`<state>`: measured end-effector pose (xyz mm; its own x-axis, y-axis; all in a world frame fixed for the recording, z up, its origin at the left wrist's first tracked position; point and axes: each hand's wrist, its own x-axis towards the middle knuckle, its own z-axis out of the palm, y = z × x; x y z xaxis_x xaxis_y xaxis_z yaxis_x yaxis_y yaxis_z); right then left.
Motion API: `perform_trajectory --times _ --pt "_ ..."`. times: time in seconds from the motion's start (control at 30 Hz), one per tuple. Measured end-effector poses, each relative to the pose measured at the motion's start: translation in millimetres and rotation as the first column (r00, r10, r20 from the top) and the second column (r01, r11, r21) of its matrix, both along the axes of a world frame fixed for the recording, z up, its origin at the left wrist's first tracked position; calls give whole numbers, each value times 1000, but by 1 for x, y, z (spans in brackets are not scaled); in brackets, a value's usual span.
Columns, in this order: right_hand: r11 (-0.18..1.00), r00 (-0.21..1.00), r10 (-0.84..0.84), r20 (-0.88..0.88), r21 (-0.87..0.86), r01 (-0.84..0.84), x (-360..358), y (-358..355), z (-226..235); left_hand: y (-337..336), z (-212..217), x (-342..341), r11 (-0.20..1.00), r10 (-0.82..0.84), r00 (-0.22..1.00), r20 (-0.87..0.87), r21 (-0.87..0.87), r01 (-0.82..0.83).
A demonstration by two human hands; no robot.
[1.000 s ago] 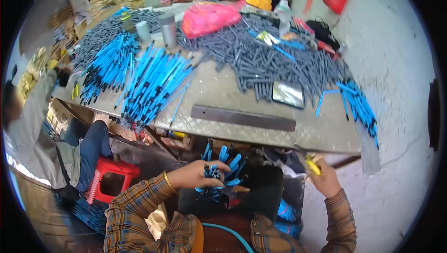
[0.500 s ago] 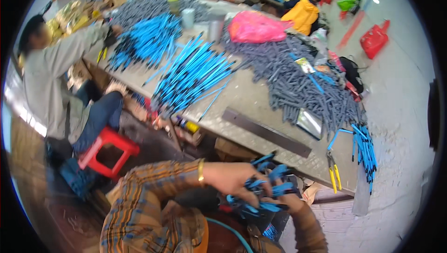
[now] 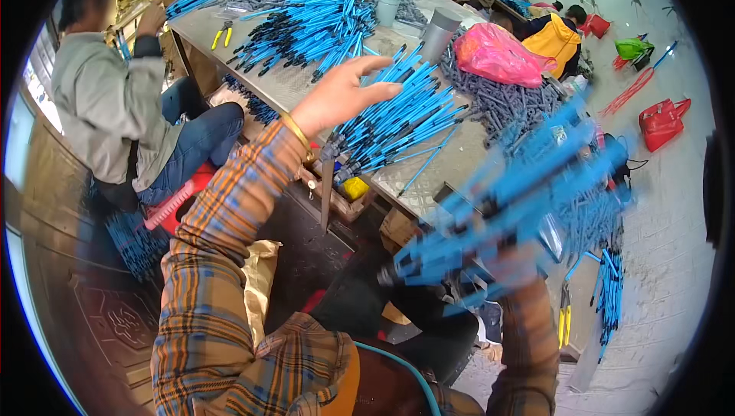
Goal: The person assembles umbrella ribs by threading the ribs into central hubs, securing the joints with wire, cutting wire with pliers, and aligning the ribs against a metal plate.
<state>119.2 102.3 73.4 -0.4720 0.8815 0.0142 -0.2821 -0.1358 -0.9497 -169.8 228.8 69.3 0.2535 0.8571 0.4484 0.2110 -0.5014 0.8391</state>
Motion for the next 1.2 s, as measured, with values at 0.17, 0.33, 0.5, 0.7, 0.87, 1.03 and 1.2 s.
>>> perform_trajectory --times 0.17,0.33,0.5,0.7,0.87,1.03,1.2 --pt "961 953 -181 241 -164 224 -42 93 -49 39 -41 3 996 -67 960 -273 -82 46" --pt "923 876 -164 453 -244 299 -76 108 -58 31 -40 -1 986 -157 903 -400 -108 124" --pt "915 857 -177 483 -241 325 -73 112 -58 35 -28 -4 976 -207 819 -536 -168 137" --pt "927 909 -149 390 -264 266 -56 123 -81 20 -2 64 968 174 722 -670 250 -1" --pt "909 940 -304 152 -249 334 -22 84 -52 26 -20 68 976 219 341 -914 200 -91" --pt "580 375 -814 444 662 474 160 4 -26 3 -1 95 970 239 246 -940 219 -103" --pt "435 -694 -550 464 869 237 413 -70 -65 -4 3 111 947 320 172 -932 306 -103"
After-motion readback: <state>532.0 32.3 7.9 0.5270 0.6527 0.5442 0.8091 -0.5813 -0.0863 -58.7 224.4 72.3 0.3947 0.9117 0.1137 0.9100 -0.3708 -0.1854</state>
